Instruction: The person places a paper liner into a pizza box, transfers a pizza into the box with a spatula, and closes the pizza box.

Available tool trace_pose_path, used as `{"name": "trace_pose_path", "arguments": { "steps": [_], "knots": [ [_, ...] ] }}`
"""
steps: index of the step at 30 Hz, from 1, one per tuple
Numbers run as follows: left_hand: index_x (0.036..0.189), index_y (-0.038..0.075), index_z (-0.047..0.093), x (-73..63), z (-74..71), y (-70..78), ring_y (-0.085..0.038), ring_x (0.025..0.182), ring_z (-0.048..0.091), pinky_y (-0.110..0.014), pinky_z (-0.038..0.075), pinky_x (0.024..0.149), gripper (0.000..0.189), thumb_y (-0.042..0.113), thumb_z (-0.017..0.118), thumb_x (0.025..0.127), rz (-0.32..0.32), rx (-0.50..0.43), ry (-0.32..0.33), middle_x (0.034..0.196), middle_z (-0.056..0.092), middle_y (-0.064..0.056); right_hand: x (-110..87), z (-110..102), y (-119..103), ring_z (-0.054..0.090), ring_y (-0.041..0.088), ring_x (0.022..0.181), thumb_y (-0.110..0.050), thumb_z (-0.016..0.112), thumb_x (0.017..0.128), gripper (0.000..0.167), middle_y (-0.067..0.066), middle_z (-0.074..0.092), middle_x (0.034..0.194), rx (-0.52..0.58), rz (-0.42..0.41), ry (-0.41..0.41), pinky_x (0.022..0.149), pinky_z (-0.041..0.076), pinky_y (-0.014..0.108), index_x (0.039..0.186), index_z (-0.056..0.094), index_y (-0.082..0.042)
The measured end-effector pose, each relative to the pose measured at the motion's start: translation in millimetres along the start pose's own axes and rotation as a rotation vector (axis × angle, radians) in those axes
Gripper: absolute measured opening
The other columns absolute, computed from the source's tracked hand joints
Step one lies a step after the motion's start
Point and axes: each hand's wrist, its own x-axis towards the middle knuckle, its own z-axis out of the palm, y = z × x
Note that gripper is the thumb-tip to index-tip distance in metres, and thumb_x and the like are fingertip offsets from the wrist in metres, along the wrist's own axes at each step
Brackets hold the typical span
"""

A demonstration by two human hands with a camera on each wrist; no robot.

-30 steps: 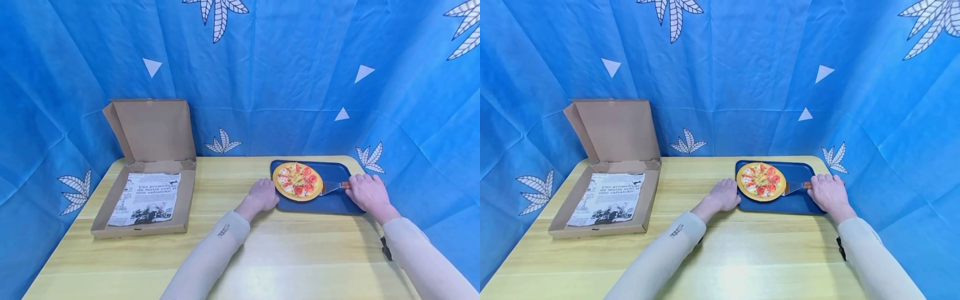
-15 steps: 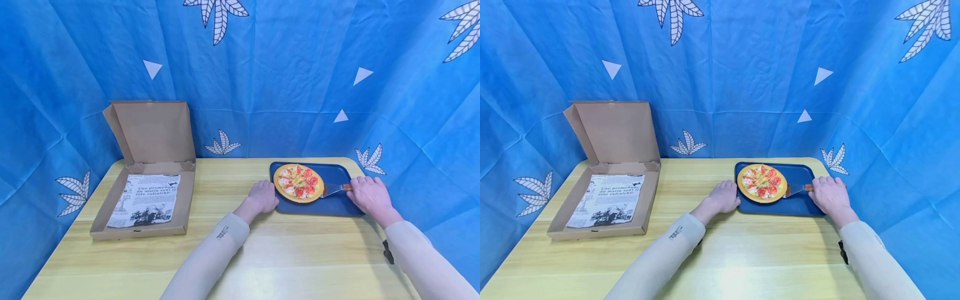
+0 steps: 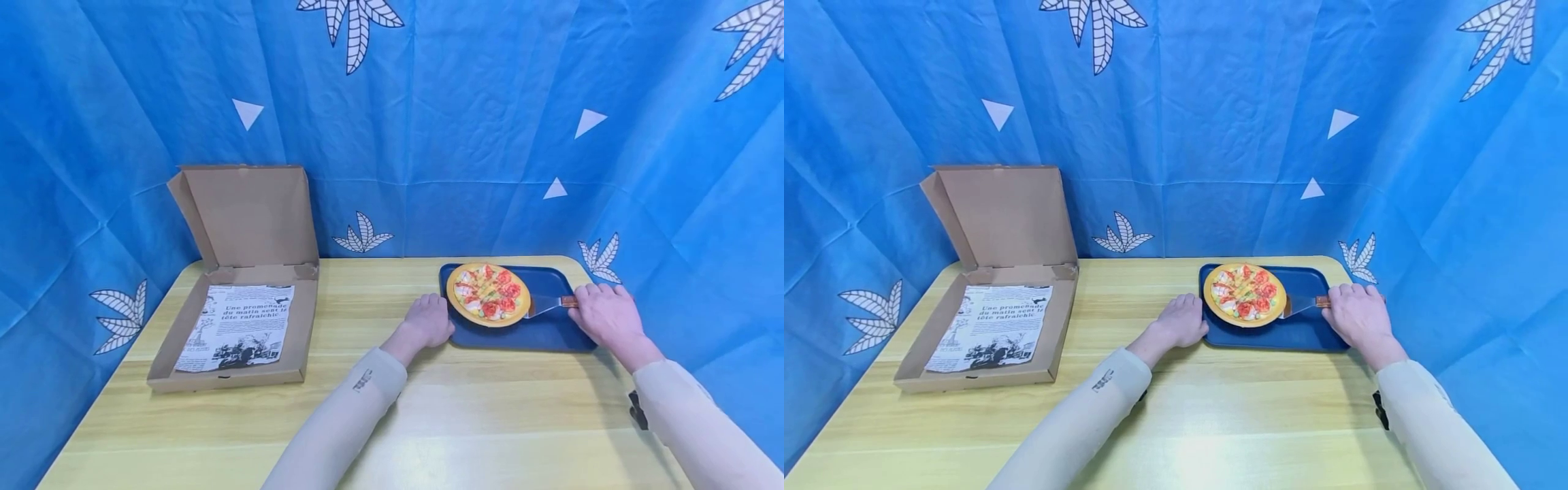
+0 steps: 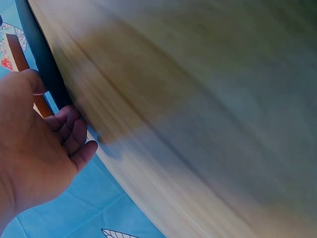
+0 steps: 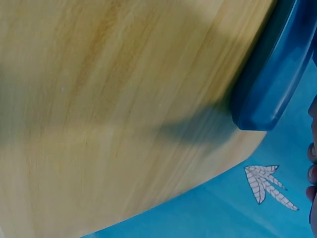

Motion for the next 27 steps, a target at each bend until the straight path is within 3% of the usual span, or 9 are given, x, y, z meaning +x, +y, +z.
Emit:
{"name": "trace_pose_path", "arguments": {
  "steps": [10, 16, 27],
  "knots": [
    [0.146, 0.001, 0.046, -4.1, -2.1, -1.4, -0.025, 0.13, 0.048, -0.037, 0.037, 0.118, 0.055, 0.037, 0.048, 0.106, -0.003, -0.018, 0.013, 0.137, 0.053, -0.012, 3.0, -10.0, 1.0, 0.051, 0.032, 0.07, -0.028, 0.074, 0.089, 0.032, 0.007, 0.049, 0.073, -0.022, -0.021, 0.033, 0.063, 0.036, 0.045, 0.082, 0.051, -0.006],
    [0.146, 0.001, 0.045, -1.2, 0.4, -2.6, -0.025, 0.131, 0.048, -0.037, 0.037, 0.118, 0.055, 0.038, 0.048, 0.106, -0.008, -0.017, -0.003, 0.137, 0.052, -0.012, 3.6, -12.2, 2.6, 0.051, 0.035, 0.069, -0.025, 0.074, 0.086, 0.032, 0.011, 0.052, 0.074, -0.009, -0.036, 0.123, 0.062, 0.035, 0.047, 0.083, 0.051, -0.003],
    [0.15, 0.001, 0.043, -6.5, -3.3, -0.5, -0.025, 0.136, 0.047, -0.037, 0.037, 0.119, 0.061, 0.044, 0.049, 0.108, -0.021, -0.02, -0.001, 0.142, 0.052, -0.013, 3.5, -18.1, 2.0, 0.05, 0.036, 0.068, -0.026, 0.073, 0.087, 0.033, 0.013, 0.052, 0.074, -0.009, -0.009, 0.106, 0.062, 0.036, 0.048, 0.082, 0.051, -0.002]
  ]
}}
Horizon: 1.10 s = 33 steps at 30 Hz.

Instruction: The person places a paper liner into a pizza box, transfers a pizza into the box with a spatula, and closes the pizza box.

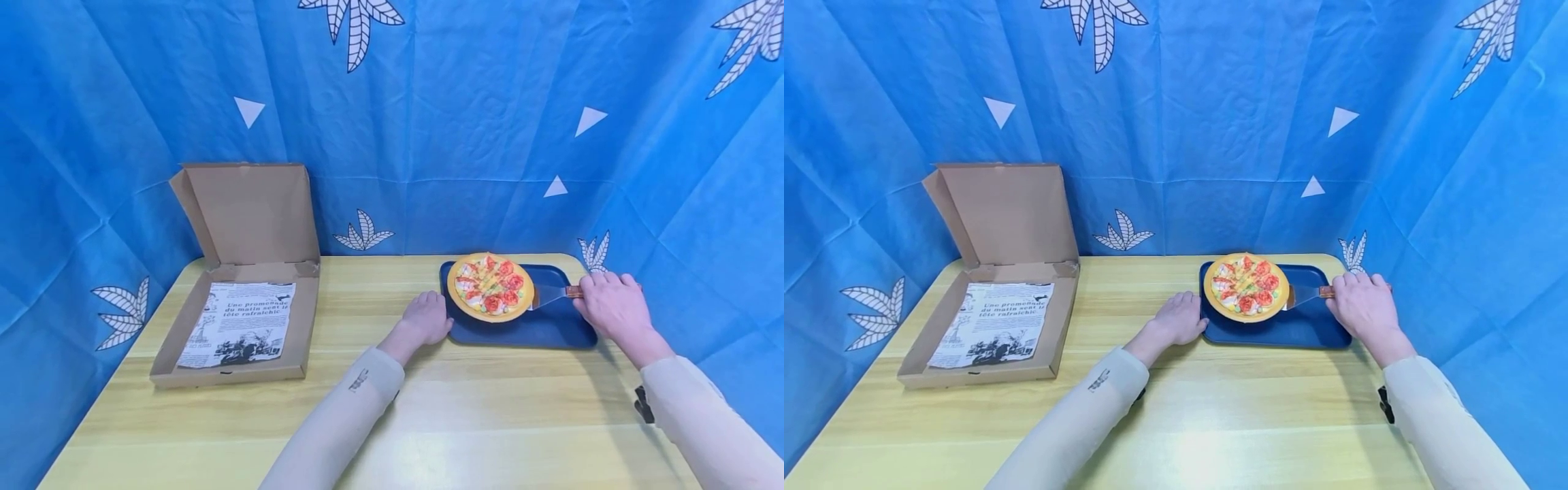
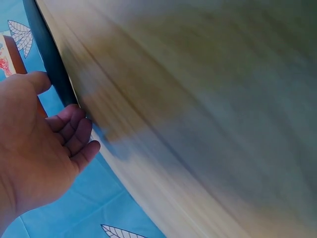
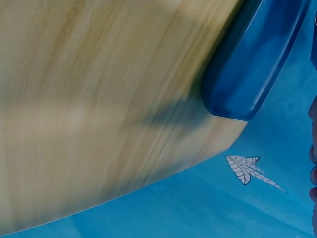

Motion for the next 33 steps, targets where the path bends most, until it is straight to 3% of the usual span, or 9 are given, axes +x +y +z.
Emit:
{"name": "trace_pose_path", "arguments": {
  "steps": [16, 24, 33],
  "knots": [
    [0.153, -0.003, 0.04, -16.2, 0.7, -17.8, -0.028, 0.137, 0.047, -0.04, 0.035, 0.121, 0.07, 0.048, 0.05, 0.106, 0.042, 0.015, 0.079, 0.143, 0.052, -0.017, 12.7, -8.1, -13.6, 0.051, 0.036, 0.07, -0.027, 0.074, 0.088, 0.034, 0.012, 0.05, 0.073, 0.003, -0.007, -0.005, 0.062, 0.034, 0.046, 0.084, 0.051, -0.002],
    [0.14, 0.0, 0.049, -36.5, -15.9, -21.6, -0.022, 0.114, 0.049, -0.037, 0.044, 0.109, 0.059, 0.047, 0.055, 0.105, 0.048, -0.026, 0.15, 0.121, 0.052, -0.009, 18.9, -12.8, -24.0, 0.053, 0.037, 0.072, -0.029, 0.076, 0.089, 0.037, 0.013, 0.052, 0.075, -0.017, -0.007, -0.017, 0.065, 0.038, 0.049, 0.086, 0.051, -0.001],
    [0.148, -0.002, 0.043, -55.7, -27.5, -33.3, -0.027, 0.129, 0.047, -0.041, 0.036, 0.12, 0.066, 0.047, 0.053, 0.106, 0.03, -0.028, 0.192, 0.134, 0.051, -0.014, 27.0, -20.9, -39.0, 0.051, 0.033, 0.069, -0.029, 0.075, 0.09, 0.036, 0.011, 0.051, 0.076, 0.001, -0.006, -0.036, 0.063, 0.038, 0.044, 0.085, 0.051, -0.003]
  ]
}}
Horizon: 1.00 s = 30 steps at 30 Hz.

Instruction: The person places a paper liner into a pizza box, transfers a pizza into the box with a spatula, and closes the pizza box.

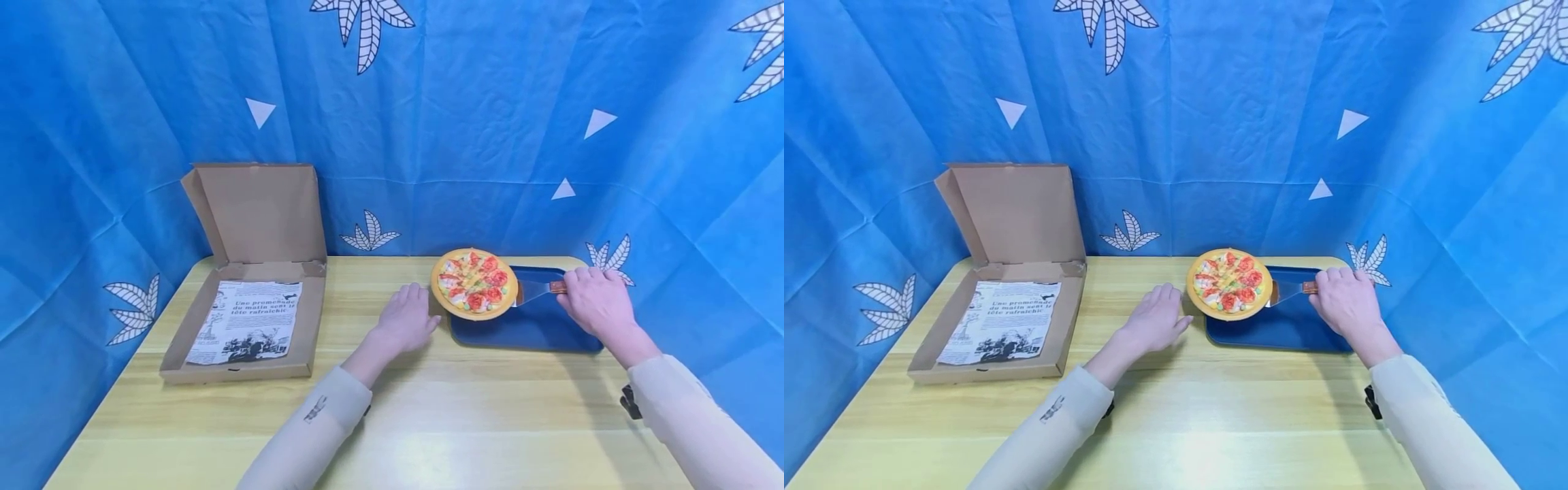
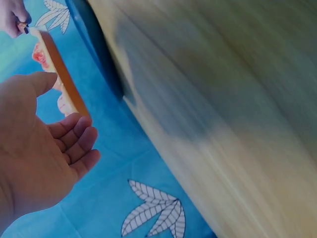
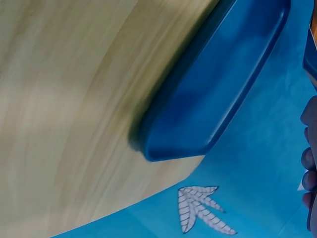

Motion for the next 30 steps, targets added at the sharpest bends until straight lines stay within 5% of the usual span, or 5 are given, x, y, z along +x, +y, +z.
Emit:
{"name": "trace_pose_path", "arguments": {
  "steps": [14, 20, 30],
  "knots": [
    [0.145, -0.005, 0.043, -30.8, -22.3, -38.9, -0.031, 0.129, 0.048, -0.044, 0.039, 0.117, 0.066, 0.046, 0.054, 0.106, -0.019, 0.045, 0.09, 0.136, 0.051, -0.019, 15.9, -0.7, -24.2, 0.052, 0.036, 0.071, -0.028, 0.077, 0.086, 0.037, 0.013, 0.052, 0.074, 0.001, -0.056, 0.101, 0.062, 0.04, 0.047, 0.082, 0.052, -0.002],
    [0.149, -0.006, 0.04, -44.9, -29.8, -57.6, -0.033, 0.13, 0.046, -0.046, 0.038, 0.117, 0.068, 0.044, 0.056, 0.105, -0.049, 0.027, 0.119, 0.14, 0.048, -0.021, 21.9, -3.7, -40.5, 0.056, 0.036, 0.072, -0.029, 0.077, 0.087, 0.036, 0.012, 0.054, 0.073, 0.001, -0.062, 0.098, 0.07, 0.043, 0.05, 0.082, 0.053, -0.003],
    [0.154, -0.009, 0.034, -64.3, -43.1, -98.1, -0.041, 0.143, 0.04, -0.052, 0.032, 0.122, 0.077, 0.043, 0.06, 0.104, -0.085, 0.028, 0.163, 0.154, 0.042, -0.027, 33.5, -7.3, -63.3, 0.056, 0.035, 0.07, -0.029, 0.076, 0.088, 0.036, 0.011, 0.054, 0.074, 0.021, -0.057, 0.097, 0.064, 0.04, 0.046, 0.083, 0.052, -0.004]
  ]
}}
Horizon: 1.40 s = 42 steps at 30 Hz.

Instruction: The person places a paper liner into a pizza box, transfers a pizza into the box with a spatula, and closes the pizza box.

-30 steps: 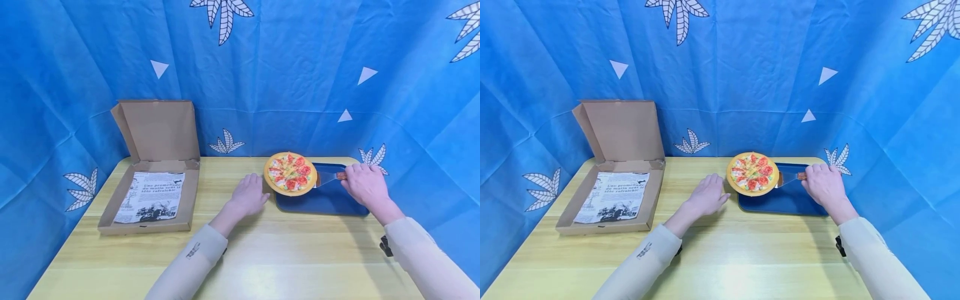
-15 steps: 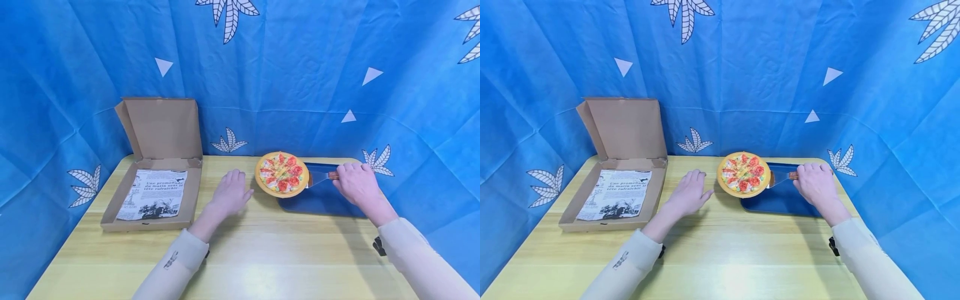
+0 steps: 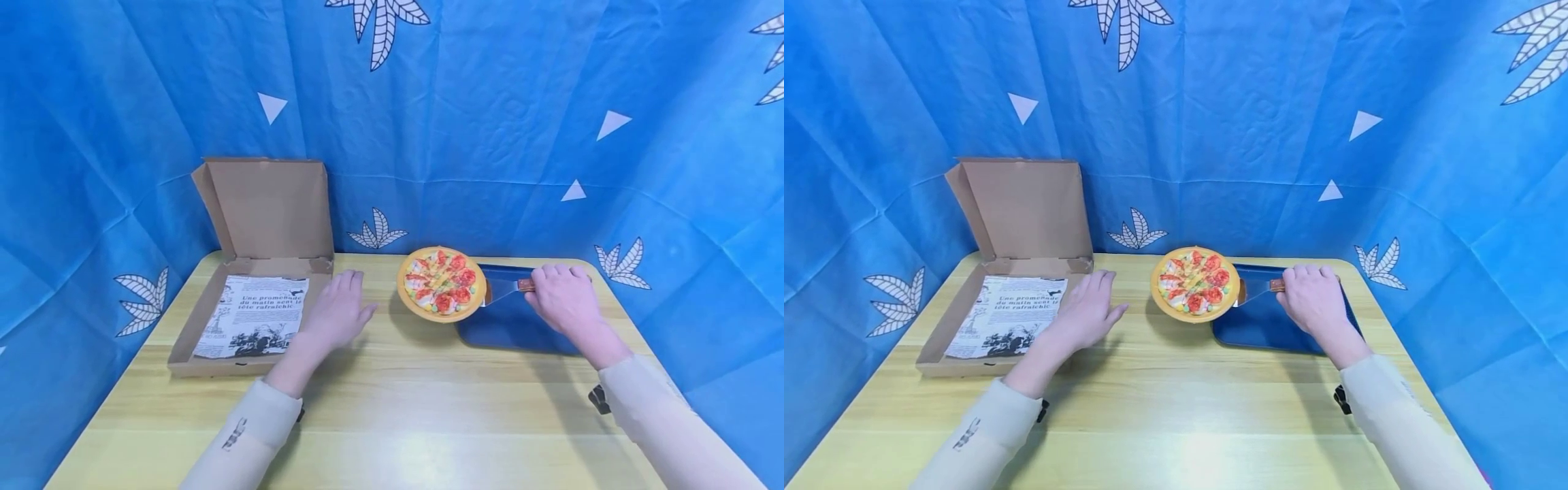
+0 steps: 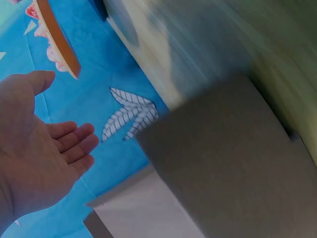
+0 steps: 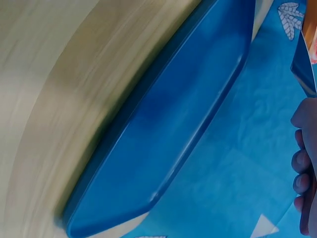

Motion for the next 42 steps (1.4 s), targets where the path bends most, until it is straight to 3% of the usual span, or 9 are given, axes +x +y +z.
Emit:
{"name": "trace_pose_path", "arguments": {
  "steps": [8, 18, 31, 42],
  "knots": [
    [0.157, -0.009, 0.028, -11.3, -1.6, -25.8, -0.043, 0.151, 0.031, -0.053, 0.02, 0.127, 0.08, 0.04, 0.061, 0.104, -0.006, 0.015, 0.017, 0.161, 0.034, -0.028, 10.6, 1.2, -19.1, 0.059, 0.036, 0.079, -0.033, 0.078, 0.09, 0.037, 0.016, 0.062, 0.085, 0.006, 0.034, -0.102, 0.068, 0.042, 0.046, 0.09, 0.055, -0.003],
    [0.156, -0.011, 0.029, -23.8, -8.2, -50.2, -0.046, 0.15, 0.03, -0.056, 0.021, 0.126, 0.08, 0.038, 0.062, 0.103, -0.036, 0.009, 0.049, 0.161, 0.032, -0.03, 19.6, 9.6, -42.1, 0.061, 0.038, 0.084, -0.031, 0.078, 0.09, 0.035, 0.015, 0.063, 0.085, 0.052, 0.026, -0.096, 0.073, 0.044, 0.049, 0.091, 0.058, -0.003],
    [0.153, -0.016, 0.028, -34.1, -18.9, -88.4, -0.05, 0.149, 0.028, -0.059, 0.019, 0.125, 0.077, 0.035, 0.058, 0.104, -0.068, 0.013, 0.057, 0.158, 0.032, -0.036, 30.9, 10.5, -64.0, 0.058, 0.033, 0.077, -0.031, 0.08, 0.089, 0.033, 0.01, 0.06, 0.08, 0.072, -0.011, -0.063, 0.07, 0.042, 0.045, 0.088, 0.06, -0.005],
    [0.153, -0.016, 0.026, -45.1, -44.5, -133.1, -0.053, 0.146, 0.026, -0.065, 0.019, 0.122, 0.075, 0.033, 0.057, 0.105, -0.147, -0.015, 0.135, 0.156, 0.029, -0.038, 38.8, 9.7, -82.3, 0.057, 0.03, 0.076, -0.033, 0.077, 0.092, 0.031, 0.008, 0.061, 0.081, 0.07, -0.02, -0.072, 0.07, 0.041, 0.043, 0.088, 0.06, -0.007]
  ]
}}
